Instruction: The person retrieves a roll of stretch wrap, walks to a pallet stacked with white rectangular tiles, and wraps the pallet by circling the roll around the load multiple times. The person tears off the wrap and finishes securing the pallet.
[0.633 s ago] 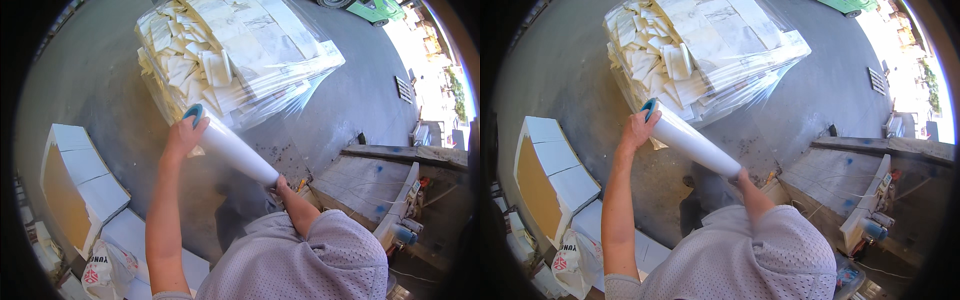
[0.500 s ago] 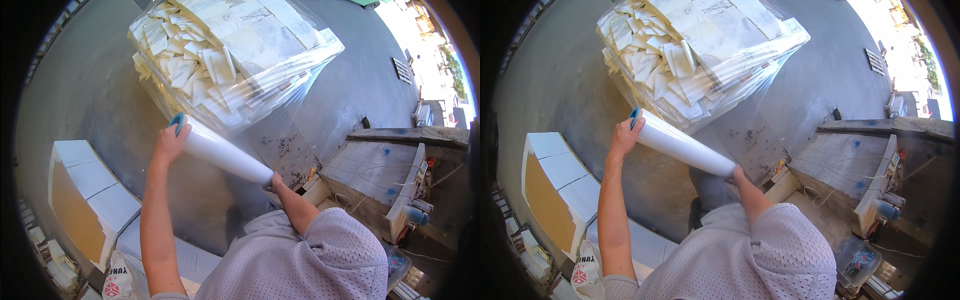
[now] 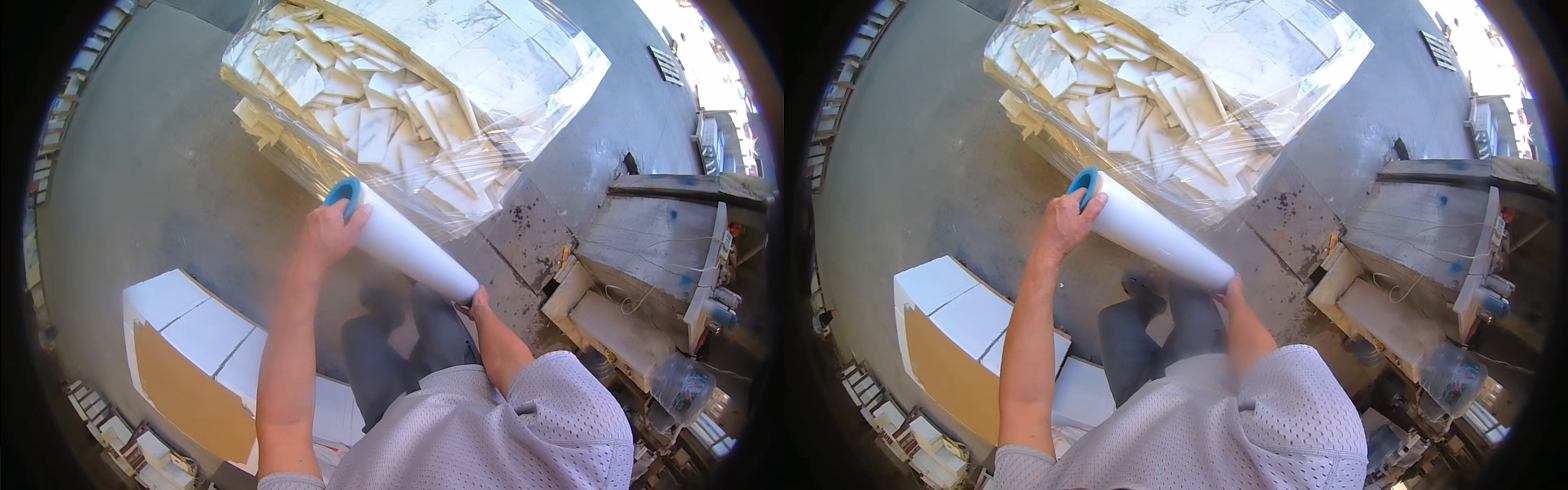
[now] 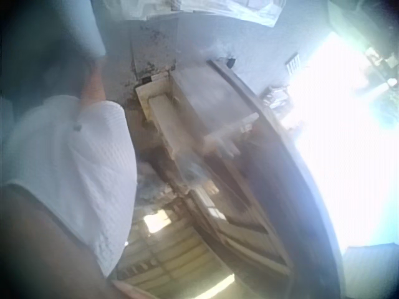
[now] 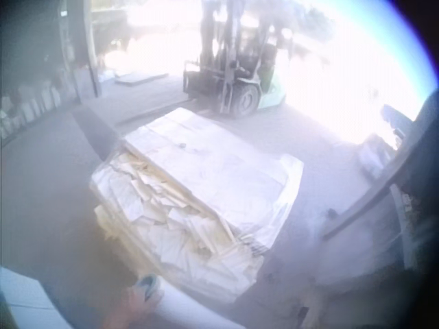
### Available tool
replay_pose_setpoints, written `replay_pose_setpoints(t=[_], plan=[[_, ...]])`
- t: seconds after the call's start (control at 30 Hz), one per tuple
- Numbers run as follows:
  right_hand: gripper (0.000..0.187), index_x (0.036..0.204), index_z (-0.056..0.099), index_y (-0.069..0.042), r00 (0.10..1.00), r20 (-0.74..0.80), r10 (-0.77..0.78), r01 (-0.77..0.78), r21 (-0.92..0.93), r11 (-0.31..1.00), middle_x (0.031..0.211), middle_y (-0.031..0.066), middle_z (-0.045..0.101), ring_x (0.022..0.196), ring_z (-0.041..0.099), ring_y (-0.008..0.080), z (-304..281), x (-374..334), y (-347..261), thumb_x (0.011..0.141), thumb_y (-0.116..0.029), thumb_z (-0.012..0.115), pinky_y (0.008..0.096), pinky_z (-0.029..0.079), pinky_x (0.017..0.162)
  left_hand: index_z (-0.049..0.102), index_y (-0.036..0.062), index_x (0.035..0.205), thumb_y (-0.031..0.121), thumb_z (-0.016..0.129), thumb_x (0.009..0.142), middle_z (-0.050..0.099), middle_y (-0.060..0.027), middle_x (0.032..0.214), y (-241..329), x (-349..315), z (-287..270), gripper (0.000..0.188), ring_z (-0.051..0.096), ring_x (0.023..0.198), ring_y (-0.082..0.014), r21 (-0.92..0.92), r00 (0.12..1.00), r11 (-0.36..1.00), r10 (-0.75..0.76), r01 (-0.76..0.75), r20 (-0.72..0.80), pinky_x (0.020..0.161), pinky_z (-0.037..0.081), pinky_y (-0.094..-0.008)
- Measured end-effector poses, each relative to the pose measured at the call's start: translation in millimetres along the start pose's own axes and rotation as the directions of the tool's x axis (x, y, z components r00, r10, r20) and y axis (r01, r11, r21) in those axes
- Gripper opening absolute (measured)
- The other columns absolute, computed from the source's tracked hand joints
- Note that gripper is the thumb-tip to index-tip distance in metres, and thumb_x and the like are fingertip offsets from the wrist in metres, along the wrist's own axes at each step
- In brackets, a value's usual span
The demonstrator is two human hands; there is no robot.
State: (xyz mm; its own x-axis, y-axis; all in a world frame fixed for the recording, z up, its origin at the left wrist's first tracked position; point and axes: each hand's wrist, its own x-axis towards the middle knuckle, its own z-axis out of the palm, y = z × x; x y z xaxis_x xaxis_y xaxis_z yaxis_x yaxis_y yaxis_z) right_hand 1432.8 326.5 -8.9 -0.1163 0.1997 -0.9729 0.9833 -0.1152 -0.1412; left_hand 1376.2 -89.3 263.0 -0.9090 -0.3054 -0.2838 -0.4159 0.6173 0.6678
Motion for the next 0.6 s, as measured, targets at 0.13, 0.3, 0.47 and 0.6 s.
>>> replay_pose_setpoints(t=[0.13, 0.3, 0.47, 0.6], plan=[[0.044, 0.121, 0.053, -0.016, 0.992, -0.125, 0.015, 0.008, 0.186, 0.982, 0.120, 0.0089, 0.057, 0.108, 0.058, 0.0294, 41, -11, 36, 0.094, -0.042, 0.030, 0.0522, 0.054, 0.075, 0.058, -0.0022, 0.078, 0.045, 0.057, 0.087, 0.059, -0.0273, 0.074, -24, 40, -24, 0.048, 0.059, 0.076, -0.0447, -0.003, 0.985, 0.989, 0.148, -0.149, 0.084, 0.069, 0.047, -0.0470], [0.042, 0.119, 0.055, -0.017, 0.992, -0.114, -0.050, 0.089, 0.370, 0.925, 0.115, 0.0076, 0.060, 0.102, 0.059, 0.0269, 118, -30, 90, 0.091, -0.038, 0.033, 0.0499, 0.052, 0.076, 0.058, -0.0027, 0.078, 0.045, 0.057, 0.086, 0.062, -0.0268, 0.078, -59, 80, -62, 0.048, 0.060, 0.078, -0.0444, -0.051, 0.914, 0.937, 0.349, -0.346, 0.205, 0.071, 0.048, -0.0471], [0.042, 0.120, 0.053, -0.017, 0.953, -0.301, 0.031, 0.178, 0.642, 0.746, 0.117, 0.0092, 0.057, 0.105, 0.056, 0.0280, 200, -66, 171, 0.089, -0.040, 0.037, 0.0531, 0.050, 0.084, 0.060, -0.0037, 0.082, 0.046, 0.058, 0.086, 0.062, -0.0282, 0.080, -87, 116, -120, 0.050, 0.061, 0.079, -0.0439, -0.125, 0.797, 0.879, 0.470, -0.459, 0.379, 0.071, 0.048, -0.0480], [0.044, 0.124, 0.050, -0.016, 0.981, -0.193, 0.018, 0.107, 0.618, 0.779, 0.125, 0.0115, 0.051, 0.110, 0.052, 0.0287, 283, -110, 218, 0.090, -0.040, 0.037, 0.0576, 0.048, 0.087, 0.062, -0.0022, 0.084, 0.048, 0.057, 0.087, 0.065, -0.0254, 0.081, -95, 135, -174, 0.051, 0.063, 0.078, -0.0426, -0.035, 0.732, 0.840, 0.491, -0.541, 0.472, 0.074, 0.049, -0.0472]])
